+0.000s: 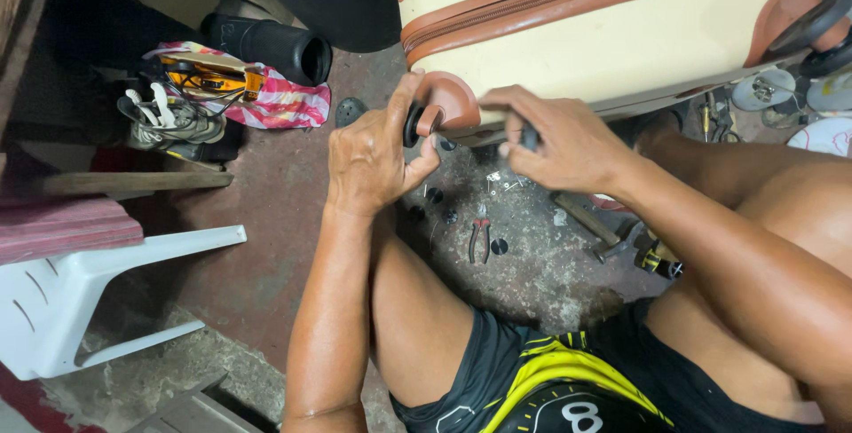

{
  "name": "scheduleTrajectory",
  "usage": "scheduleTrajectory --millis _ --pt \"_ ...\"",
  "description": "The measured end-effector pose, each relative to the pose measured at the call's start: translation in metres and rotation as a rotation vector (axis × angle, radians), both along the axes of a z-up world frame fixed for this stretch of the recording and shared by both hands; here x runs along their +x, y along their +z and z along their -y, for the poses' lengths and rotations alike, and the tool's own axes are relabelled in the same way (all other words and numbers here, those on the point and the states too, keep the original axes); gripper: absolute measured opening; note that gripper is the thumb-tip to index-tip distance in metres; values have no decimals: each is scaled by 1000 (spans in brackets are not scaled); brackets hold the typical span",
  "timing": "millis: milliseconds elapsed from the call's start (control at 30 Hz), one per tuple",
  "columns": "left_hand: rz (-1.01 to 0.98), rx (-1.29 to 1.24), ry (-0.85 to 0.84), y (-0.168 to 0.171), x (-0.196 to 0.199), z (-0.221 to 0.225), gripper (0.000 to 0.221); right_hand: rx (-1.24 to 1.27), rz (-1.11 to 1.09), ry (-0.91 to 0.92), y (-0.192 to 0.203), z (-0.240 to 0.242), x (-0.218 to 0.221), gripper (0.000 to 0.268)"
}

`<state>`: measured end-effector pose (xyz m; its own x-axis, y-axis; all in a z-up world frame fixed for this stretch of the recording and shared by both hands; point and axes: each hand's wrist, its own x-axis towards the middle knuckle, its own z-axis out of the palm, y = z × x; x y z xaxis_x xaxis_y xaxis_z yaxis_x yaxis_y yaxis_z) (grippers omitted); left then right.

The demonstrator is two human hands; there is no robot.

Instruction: The person disassembles and repairs the wheels of a suitcase. They remove the wheels, handle small washers and screws, and use a tool to reattach a new wheel assembly to the base of the luggage.

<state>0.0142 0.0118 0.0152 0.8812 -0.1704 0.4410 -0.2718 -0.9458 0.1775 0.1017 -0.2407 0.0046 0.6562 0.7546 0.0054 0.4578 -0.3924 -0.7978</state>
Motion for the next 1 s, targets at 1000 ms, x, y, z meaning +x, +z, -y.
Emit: scheduleTrajectory --millis 1000 --pt "191 -2752 -273 -67 -92 10 64 505 -648 51 -33 6 7 29"
